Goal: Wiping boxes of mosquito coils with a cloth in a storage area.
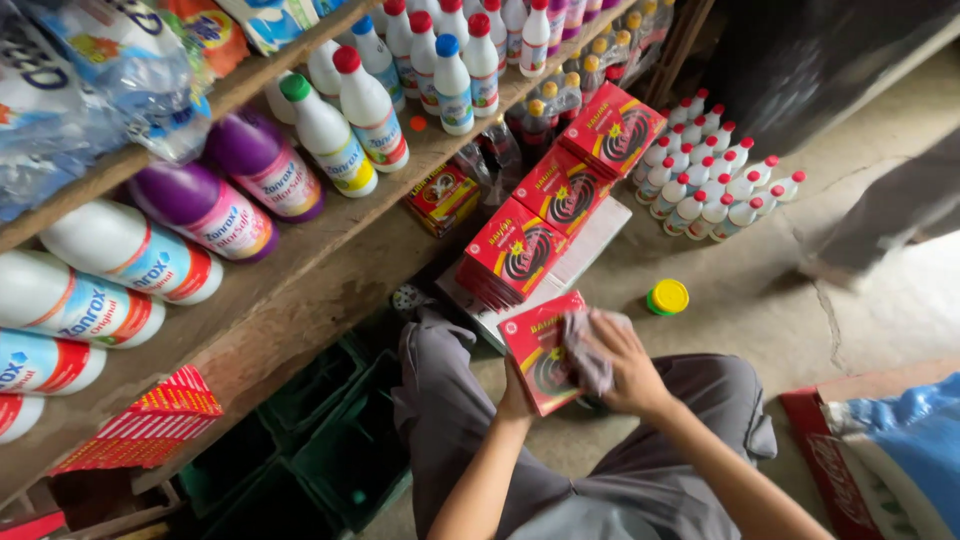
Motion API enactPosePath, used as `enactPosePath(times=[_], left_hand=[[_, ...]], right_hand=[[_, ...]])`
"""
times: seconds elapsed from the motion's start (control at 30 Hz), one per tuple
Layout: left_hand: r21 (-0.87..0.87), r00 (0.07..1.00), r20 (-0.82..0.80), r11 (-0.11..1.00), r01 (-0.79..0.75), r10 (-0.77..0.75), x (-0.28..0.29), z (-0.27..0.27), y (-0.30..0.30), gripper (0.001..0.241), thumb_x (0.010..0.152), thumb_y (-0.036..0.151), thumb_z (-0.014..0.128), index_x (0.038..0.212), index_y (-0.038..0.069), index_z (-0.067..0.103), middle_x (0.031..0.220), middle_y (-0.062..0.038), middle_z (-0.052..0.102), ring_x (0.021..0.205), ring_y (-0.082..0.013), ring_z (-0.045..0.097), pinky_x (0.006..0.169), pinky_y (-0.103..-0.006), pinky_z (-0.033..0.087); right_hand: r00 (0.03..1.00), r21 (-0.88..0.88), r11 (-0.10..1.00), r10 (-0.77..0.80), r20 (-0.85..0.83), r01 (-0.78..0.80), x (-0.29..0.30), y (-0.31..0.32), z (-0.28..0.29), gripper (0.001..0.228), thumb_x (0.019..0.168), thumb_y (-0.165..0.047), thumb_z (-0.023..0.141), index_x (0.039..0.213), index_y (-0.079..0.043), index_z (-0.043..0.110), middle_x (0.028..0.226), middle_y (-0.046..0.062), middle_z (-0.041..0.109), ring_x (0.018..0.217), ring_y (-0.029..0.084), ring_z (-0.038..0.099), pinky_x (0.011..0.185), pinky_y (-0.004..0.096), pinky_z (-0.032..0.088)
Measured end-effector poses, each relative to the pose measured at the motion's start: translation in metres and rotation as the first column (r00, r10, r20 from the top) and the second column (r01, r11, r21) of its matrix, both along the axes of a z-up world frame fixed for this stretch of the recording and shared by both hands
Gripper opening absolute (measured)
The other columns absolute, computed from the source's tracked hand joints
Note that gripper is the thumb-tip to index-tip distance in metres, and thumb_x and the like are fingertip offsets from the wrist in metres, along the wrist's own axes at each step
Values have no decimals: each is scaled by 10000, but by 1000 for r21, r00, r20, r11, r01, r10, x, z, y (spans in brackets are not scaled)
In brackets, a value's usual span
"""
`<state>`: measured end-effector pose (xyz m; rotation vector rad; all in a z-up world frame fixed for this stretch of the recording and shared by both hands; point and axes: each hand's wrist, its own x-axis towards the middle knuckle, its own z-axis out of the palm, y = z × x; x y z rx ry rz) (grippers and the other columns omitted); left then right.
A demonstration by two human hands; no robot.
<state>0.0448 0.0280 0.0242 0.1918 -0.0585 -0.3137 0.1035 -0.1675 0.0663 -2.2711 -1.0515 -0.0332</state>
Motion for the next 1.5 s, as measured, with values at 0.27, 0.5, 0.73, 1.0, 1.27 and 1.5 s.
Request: enactPosePath(times=[0.27, 0.5, 0.73, 1.0, 1.27, 1.5], left_hand=[[-20, 987, -156, 999, -48, 44, 22, -17, -45, 856, 896, 751, 335, 1584, 243, 324, 1597, -55, 418, 1435, -304, 446, 1166, -531, 357], [129, 983, -165, 990, -54, 76, 10, -60, -22, 935, 993, 752, 395, 1610, 55, 306, 1580, -176, 418, 1442, -354, 426, 1207, -510, 357], [75, 998, -46, 997, -28, 32, -23, -54, -40, 858, 1026, 707, 244, 1606, 82, 335, 1596, -142, 440, 1444, -305, 455, 1212, -461, 365], [72, 958, -283, 997, -20, 40, -24, -115, -38, 806, 977, 690, 260, 1576, 161, 367, 1572, -119, 448, 1427, -309, 456, 1171, -489, 388], [166, 975, -219, 986, 16, 21, -26, -57, -29, 924, 970, 765, 367, 1638, 130, 313, 1627, -99, 388, 1476, -298, 385, 1199, -480, 357], [-19, 999, -35, 999, -32, 32, 3, -100, -46, 937, 908, 809, 331, 1631, 214, 281, 1659, -73, 346, 1511, -312, 364, 1221, -510, 346]], right_hand=[[913, -5, 916, -400, 76, 402, -11, 55, 38, 884, 709, -342, 839, 1481, -103, 480, 1607, 265, 321, 1488, 450, 271, 1167, 605, 248], [996, -143, 987, -82, -22, 78, -42, -3, 18, 967, 572, -246, 835, 1478, -214, 498, 1621, 161, 326, 1515, 387, 248, 1174, 613, 217], [975, -10, 975, -224, 8, 224, -18, -14, -1, 835, 749, -261, 782, 1521, -148, 484, 1650, 204, 330, 1540, 405, 270, 1218, 582, 248], [949, -86, 946, -315, -6, 313, -72, 39, 8, 893, 665, -272, 800, 1499, -176, 497, 1628, 192, 337, 1515, 416, 275, 1190, 598, 215], [996, -110, 990, -81, 31, 84, -43, -7, 5, 897, 663, -309, 817, 1495, -196, 501, 1625, 170, 348, 1512, 403, 289, 1180, 586, 231], [935, -90, 931, -349, 58, 353, -33, 32, 29, 873, 679, -307, 812, 1485, -157, 510, 1625, 193, 336, 1507, 415, 280, 1172, 596, 230]])
